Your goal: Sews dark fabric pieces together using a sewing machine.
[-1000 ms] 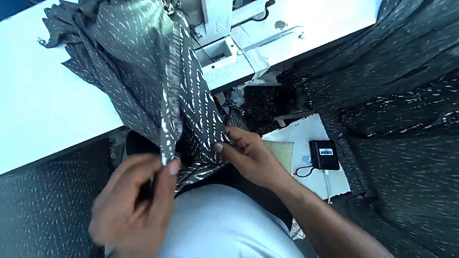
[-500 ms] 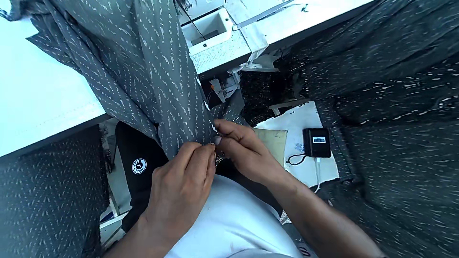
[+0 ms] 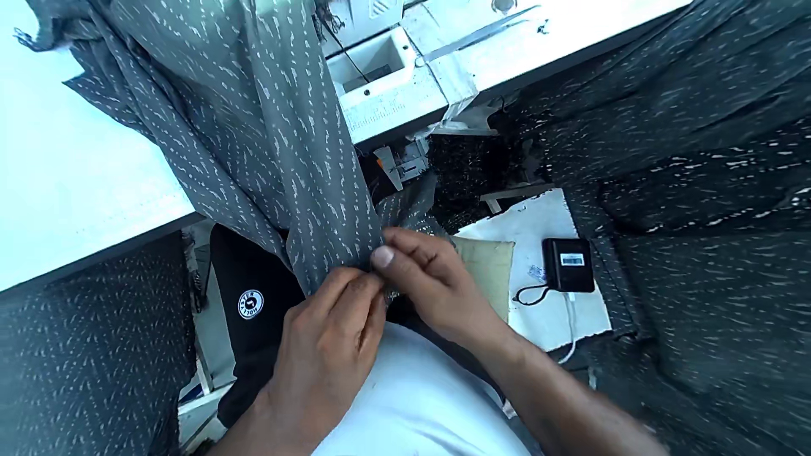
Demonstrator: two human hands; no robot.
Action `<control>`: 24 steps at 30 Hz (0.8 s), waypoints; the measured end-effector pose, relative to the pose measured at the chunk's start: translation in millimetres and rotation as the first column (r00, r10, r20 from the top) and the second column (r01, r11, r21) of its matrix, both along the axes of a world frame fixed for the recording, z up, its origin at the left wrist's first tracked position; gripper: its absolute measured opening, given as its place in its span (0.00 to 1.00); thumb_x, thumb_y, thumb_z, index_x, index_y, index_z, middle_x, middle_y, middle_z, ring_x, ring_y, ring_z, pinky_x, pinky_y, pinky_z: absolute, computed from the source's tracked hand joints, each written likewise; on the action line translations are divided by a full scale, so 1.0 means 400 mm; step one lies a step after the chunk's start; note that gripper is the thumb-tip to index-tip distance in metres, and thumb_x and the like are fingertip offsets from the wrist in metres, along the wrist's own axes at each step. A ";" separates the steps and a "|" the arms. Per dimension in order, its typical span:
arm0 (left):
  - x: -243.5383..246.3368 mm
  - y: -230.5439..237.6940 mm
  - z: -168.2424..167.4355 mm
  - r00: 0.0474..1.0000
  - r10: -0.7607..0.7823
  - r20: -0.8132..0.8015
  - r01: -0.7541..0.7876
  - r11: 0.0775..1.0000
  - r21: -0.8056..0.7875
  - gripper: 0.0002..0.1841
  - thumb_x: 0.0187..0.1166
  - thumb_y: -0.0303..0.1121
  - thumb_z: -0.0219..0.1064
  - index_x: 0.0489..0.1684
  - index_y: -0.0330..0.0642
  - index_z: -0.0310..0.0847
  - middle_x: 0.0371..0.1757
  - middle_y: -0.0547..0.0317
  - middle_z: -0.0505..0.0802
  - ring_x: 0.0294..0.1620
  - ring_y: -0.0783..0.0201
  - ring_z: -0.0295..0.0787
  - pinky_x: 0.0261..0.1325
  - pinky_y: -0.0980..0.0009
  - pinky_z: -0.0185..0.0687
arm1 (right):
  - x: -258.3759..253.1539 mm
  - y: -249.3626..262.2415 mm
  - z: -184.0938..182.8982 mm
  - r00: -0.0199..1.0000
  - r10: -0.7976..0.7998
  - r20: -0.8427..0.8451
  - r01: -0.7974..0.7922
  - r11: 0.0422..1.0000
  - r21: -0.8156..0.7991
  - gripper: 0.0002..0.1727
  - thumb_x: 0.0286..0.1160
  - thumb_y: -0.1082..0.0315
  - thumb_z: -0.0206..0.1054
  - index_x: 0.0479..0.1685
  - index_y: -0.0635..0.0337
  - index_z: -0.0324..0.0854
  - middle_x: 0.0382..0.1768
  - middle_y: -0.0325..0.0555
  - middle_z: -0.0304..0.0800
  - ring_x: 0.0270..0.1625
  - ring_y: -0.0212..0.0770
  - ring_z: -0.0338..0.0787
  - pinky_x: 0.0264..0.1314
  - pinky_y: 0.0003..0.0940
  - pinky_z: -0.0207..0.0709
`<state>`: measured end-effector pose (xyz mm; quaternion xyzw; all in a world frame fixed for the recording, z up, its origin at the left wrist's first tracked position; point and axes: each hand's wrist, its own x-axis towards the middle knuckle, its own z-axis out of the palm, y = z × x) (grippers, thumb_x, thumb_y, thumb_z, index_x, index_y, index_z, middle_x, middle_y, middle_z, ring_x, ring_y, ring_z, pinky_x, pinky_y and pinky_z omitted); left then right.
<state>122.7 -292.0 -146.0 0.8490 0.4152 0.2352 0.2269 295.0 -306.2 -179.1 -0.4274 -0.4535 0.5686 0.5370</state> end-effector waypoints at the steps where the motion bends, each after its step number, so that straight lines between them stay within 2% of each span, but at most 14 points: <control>1: -0.006 0.002 -0.005 0.999 -0.029 0.014 0.030 0.996 -0.083 0.08 0.79 0.34 0.67 0.39 0.45 0.94 0.40 0.63 0.94 0.38 0.75 0.91 0.37 0.79 0.89 | -0.005 0.003 -0.007 0.999 -0.016 0.047 0.017 1.000 -0.019 0.12 0.90 0.66 0.57 0.44 0.62 0.85 0.26 0.41 0.85 0.26 0.32 0.84 0.28 0.26 0.81; 3: -0.030 0.048 0.005 0.991 -0.122 0.053 0.132 0.947 -0.293 0.11 0.84 0.40 0.66 0.43 0.48 0.94 0.44 0.66 0.95 0.41 0.75 0.91 0.42 0.76 0.90 | -0.008 0.023 -0.046 0.998 -0.019 0.065 0.024 0.997 -0.078 0.13 0.90 0.65 0.59 0.39 0.61 0.85 0.24 0.41 0.84 0.26 0.33 0.83 0.30 0.29 0.80; 4: -0.045 0.092 0.024 0.986 -0.137 0.091 0.160 0.921 -0.355 0.11 0.85 0.41 0.67 0.46 0.49 0.95 0.48 0.67 0.96 0.44 0.75 0.92 0.46 0.73 0.92 | -0.008 0.032 -0.066 0.998 -0.029 0.053 0.034 0.995 -0.096 0.14 0.90 0.64 0.58 0.39 0.61 0.86 0.25 0.41 0.84 0.27 0.33 0.83 0.30 0.29 0.79; 5: -0.059 0.145 0.056 0.986 -0.110 0.124 0.146 0.927 -0.345 0.12 0.86 0.42 0.66 0.50 0.49 0.94 0.52 0.67 0.95 0.48 0.73 0.93 0.50 0.70 0.93 | -0.006 0.039 -0.080 0.998 -0.045 0.043 0.049 0.994 -0.098 0.14 0.90 0.64 0.58 0.39 0.61 0.86 0.25 0.39 0.83 0.26 0.32 0.81 0.29 0.28 0.77; 7: -0.075 0.270 0.133 0.992 0.022 0.122 -0.005 0.991 -0.137 0.14 0.88 0.44 0.61 0.59 0.51 0.89 0.54 0.68 0.94 0.48 0.72 0.91 0.48 0.69 0.91 | 0.000 0.049 -0.092 0.996 -0.075 0.045 0.079 0.993 -0.087 0.14 0.89 0.65 0.58 0.36 0.60 0.85 0.23 0.37 0.81 0.25 0.29 0.79 0.27 0.26 0.74; 8: -0.076 0.338 0.167 0.991 0.080 0.108 -0.079 0.997 -0.008 0.17 0.90 0.44 0.57 0.62 0.48 0.87 0.56 0.64 0.93 0.50 0.70 0.91 0.50 0.66 0.90 | 0.002 0.052 -0.095 0.995 -0.082 0.053 0.086 0.993 -0.085 0.13 0.88 0.65 0.58 0.35 0.58 0.84 0.22 0.35 0.80 0.24 0.28 0.78 0.26 0.25 0.73; 10: -0.061 0.467 0.202 0.990 0.136 0.037 -0.139 0.981 0.136 0.22 0.91 0.43 0.50 0.72 0.40 0.80 0.65 0.52 0.88 0.63 0.61 0.86 0.64 0.57 0.84 | 0.002 0.054 -0.105 0.993 -0.088 0.074 0.094 0.992 -0.080 0.13 0.88 0.65 0.59 0.34 0.56 0.83 0.21 0.33 0.78 0.22 0.27 0.76 0.24 0.24 0.71; 12: -0.029 0.549 0.201 0.986 0.146 -0.085 -0.130 0.976 0.175 0.26 0.91 0.45 0.45 0.78 0.39 0.75 0.75 0.47 0.83 0.76 0.52 0.78 0.77 0.48 0.74 | 0.008 0.044 -0.105 0.992 -0.111 0.064 0.115 0.992 -0.060 0.12 0.87 0.65 0.59 0.36 0.56 0.84 0.21 0.32 0.79 0.23 0.25 0.77 0.25 0.22 0.71; 14: 0.003 0.582 0.173 0.971 0.154 -0.185 -0.116 0.973 0.201 0.28 0.92 0.47 0.43 0.77 0.40 0.76 0.80 0.48 0.80 0.82 0.47 0.72 0.81 0.43 0.66 | 0.019 0.029 -0.097 0.989 -0.138 0.046 0.139 0.990 -0.016 0.11 0.88 0.65 0.59 0.35 0.54 0.83 0.21 0.29 0.78 0.23 0.22 0.77 0.25 0.19 0.71; 16: 0.019 0.586 0.148 0.958 0.169 -0.231 -0.113 0.964 0.240 0.29 0.91 0.47 0.41 0.78 0.41 0.75 0.83 0.49 0.77 0.84 0.45 0.68 0.80 0.41 0.65 | 0.027 0.031 -0.096 0.988 -0.143 0.049 0.142 0.990 0.016 0.12 0.88 0.63 0.60 0.34 0.53 0.82 0.20 0.28 0.75 0.22 0.20 0.74 0.24 0.17 0.68; 18: 0.025 0.578 0.137 0.951 0.182 -0.251 -0.122 0.964 0.237 0.31 0.90 0.49 0.40 0.83 0.41 0.71 0.87 0.50 0.73 0.88 0.46 0.63 0.84 0.42 0.61 | 0.025 0.039 -0.095 0.988 -0.136 0.071 0.135 0.990 0.028 0.12 0.88 0.62 0.59 0.33 0.52 0.82 0.18 0.27 0.74 0.20 0.19 0.72 0.22 0.16 0.65; 20: 0.024 0.579 0.128 0.950 0.182 -0.254 -0.130 0.969 0.209 0.33 0.90 0.50 0.39 0.88 0.41 0.65 0.91 0.51 0.68 0.93 0.48 0.55 0.91 0.45 0.52 | 0.022 0.050 -0.084 0.988 -0.127 0.083 0.124 0.991 0.048 0.13 0.89 0.62 0.59 0.34 0.53 0.82 0.19 0.26 0.74 0.20 0.17 0.72 0.22 0.15 0.65; 22: 0.026 0.617 0.128 0.951 0.163 -0.262 -0.115 0.975 0.189 0.34 0.91 0.51 0.39 0.89 0.36 0.62 0.92 0.46 0.64 0.95 0.45 0.49 0.94 0.45 0.44 | 0.021 0.085 -0.071 0.990 -0.112 0.087 0.106 0.992 0.068 0.13 0.89 0.63 0.59 0.36 0.55 0.83 0.21 0.28 0.80 0.23 0.19 0.77 0.25 0.16 0.71; 24: 0.027 0.671 0.133 0.941 0.156 -0.299 -0.109 0.980 0.168 0.37 0.91 0.53 0.37 0.91 0.36 0.59 0.93 0.44 0.62 0.96 0.46 0.47 0.95 0.46 0.41 | 0.021 0.123 -0.056 0.992 -0.100 0.080 0.095 0.994 0.056 0.13 0.88 0.64 0.58 0.36 0.56 0.83 0.24 0.32 0.83 0.25 0.23 0.81 0.27 0.20 0.75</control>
